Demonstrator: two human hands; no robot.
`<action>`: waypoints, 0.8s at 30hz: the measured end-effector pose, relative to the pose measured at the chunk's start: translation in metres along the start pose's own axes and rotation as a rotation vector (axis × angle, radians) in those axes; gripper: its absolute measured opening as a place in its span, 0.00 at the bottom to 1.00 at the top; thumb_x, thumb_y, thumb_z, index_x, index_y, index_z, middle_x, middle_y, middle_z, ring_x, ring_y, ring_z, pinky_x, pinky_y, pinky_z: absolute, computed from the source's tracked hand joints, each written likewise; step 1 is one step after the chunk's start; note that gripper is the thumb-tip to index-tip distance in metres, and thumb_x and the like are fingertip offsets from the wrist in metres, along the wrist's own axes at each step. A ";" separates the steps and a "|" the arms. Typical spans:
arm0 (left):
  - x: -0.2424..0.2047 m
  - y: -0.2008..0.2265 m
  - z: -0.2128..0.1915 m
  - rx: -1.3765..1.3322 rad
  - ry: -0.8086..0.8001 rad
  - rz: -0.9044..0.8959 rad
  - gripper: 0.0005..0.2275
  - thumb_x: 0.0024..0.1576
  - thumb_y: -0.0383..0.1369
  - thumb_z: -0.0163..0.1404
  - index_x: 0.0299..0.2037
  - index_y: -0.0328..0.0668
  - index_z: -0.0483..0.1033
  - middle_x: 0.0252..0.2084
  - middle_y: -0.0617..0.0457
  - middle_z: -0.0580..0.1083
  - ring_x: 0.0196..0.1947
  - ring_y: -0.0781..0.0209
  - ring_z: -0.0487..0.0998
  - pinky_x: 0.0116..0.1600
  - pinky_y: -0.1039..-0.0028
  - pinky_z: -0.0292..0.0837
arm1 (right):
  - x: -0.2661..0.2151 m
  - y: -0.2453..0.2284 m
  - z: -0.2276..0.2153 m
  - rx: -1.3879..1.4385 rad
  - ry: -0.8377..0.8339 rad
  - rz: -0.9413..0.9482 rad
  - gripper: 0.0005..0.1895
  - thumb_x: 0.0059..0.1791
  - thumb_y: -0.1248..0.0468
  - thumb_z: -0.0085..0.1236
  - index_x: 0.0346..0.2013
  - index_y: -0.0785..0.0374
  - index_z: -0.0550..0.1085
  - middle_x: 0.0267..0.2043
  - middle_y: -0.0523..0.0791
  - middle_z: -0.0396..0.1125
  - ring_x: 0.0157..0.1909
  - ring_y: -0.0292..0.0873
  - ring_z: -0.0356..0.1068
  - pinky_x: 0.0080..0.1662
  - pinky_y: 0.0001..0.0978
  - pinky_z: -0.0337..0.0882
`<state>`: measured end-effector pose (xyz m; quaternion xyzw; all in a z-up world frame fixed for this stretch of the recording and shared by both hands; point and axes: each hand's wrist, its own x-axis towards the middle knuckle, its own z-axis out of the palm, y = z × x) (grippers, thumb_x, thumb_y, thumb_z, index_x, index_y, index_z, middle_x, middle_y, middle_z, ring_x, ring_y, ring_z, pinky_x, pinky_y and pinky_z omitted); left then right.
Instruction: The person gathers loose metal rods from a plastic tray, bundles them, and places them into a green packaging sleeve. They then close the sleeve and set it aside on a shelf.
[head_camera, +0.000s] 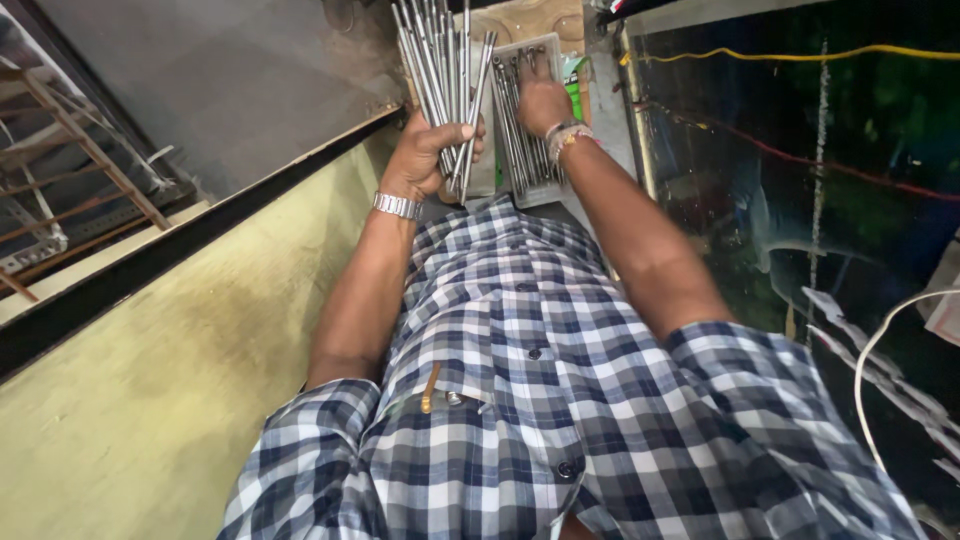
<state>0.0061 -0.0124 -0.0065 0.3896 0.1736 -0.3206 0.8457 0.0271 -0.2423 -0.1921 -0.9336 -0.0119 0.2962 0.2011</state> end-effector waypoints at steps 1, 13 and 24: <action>0.002 0.001 -0.001 -0.004 -0.003 0.012 0.17 0.50 0.24 0.60 0.50 0.31 0.73 0.37 0.44 0.78 0.32 0.56 0.81 0.37 0.68 0.81 | -0.009 0.003 0.001 -0.029 -0.028 -0.029 0.28 0.43 0.70 0.58 0.58 0.69 0.68 0.74 0.62 0.48 0.50 0.67 0.71 0.50 0.54 0.73; 0.007 0.010 -0.006 0.007 0.053 0.044 0.19 0.50 0.24 0.61 0.52 0.31 0.73 0.39 0.43 0.79 0.33 0.56 0.82 0.38 0.67 0.82 | 0.022 0.024 0.025 0.000 0.130 -0.043 0.33 0.47 0.71 0.51 0.67 0.70 0.56 0.66 0.67 0.58 0.51 0.68 0.71 0.51 0.56 0.72; 0.019 0.010 -0.011 0.015 0.061 0.040 0.19 0.48 0.25 0.60 0.51 0.33 0.73 0.37 0.44 0.79 0.32 0.56 0.82 0.38 0.66 0.83 | 0.011 0.005 0.010 0.154 0.027 0.121 0.54 0.42 0.67 0.58 0.77 0.67 0.41 0.61 0.66 0.65 0.52 0.66 0.71 0.55 0.53 0.72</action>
